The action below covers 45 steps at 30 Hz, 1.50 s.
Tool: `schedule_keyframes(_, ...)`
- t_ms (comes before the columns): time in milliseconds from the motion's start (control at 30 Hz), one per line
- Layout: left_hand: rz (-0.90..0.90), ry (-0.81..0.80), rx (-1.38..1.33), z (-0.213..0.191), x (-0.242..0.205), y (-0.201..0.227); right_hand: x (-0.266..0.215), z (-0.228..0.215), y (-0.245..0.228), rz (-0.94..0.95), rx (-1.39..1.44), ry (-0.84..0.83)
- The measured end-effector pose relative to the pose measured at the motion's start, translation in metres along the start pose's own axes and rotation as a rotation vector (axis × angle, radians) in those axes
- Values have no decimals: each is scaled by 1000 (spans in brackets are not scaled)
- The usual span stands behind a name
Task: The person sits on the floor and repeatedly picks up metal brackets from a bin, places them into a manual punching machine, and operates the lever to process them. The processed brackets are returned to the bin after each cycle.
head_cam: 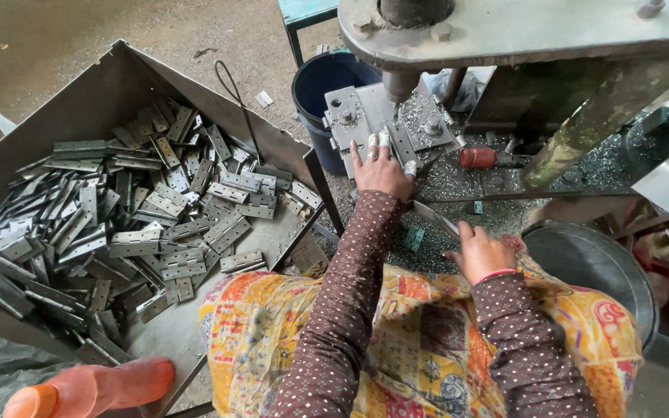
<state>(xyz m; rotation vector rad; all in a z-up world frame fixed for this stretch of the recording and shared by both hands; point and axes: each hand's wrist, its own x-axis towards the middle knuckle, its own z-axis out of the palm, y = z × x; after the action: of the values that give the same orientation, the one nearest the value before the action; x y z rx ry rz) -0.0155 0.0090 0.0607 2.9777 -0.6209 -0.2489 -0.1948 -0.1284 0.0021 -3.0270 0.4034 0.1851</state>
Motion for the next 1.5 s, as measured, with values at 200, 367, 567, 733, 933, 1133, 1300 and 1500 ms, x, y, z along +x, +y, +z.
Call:
schedule_keyframes(200, 26, 100, 40, 3, 7, -3, 0, -2, 1, -1, 2, 41)
schedule_keyframes(367, -1, -50, 43, 10, 21, -6, 5, 18, 1, 153, -56, -251)
schedule_keyframes(567, 14, 183, 36, 39, 26, -9, 33, 59, 1, 392, 154, -801)
schedule_keyframes(733, 61, 242, 5, 48, 18, -10, 23, 47, 5, 259, 49, -636)
schedule_keyframes(933, 37, 56, 16, 36, 34, -12, 11, 25, 2, 191, -154, -310)
schedule_keyframes(1133, 45, 139, -29, 31, 41, -14, 35, 54, -1, 387, 126, -744)
schedule_keyframes(1300, 79, 159, -24, 41, 20, -13, 24, 43, 0, 242, -34, -661)
schedule_keyframes(1500, 24, 85, 60, 35, 39, -16, 9, 12, -1, 170, -156, -303)
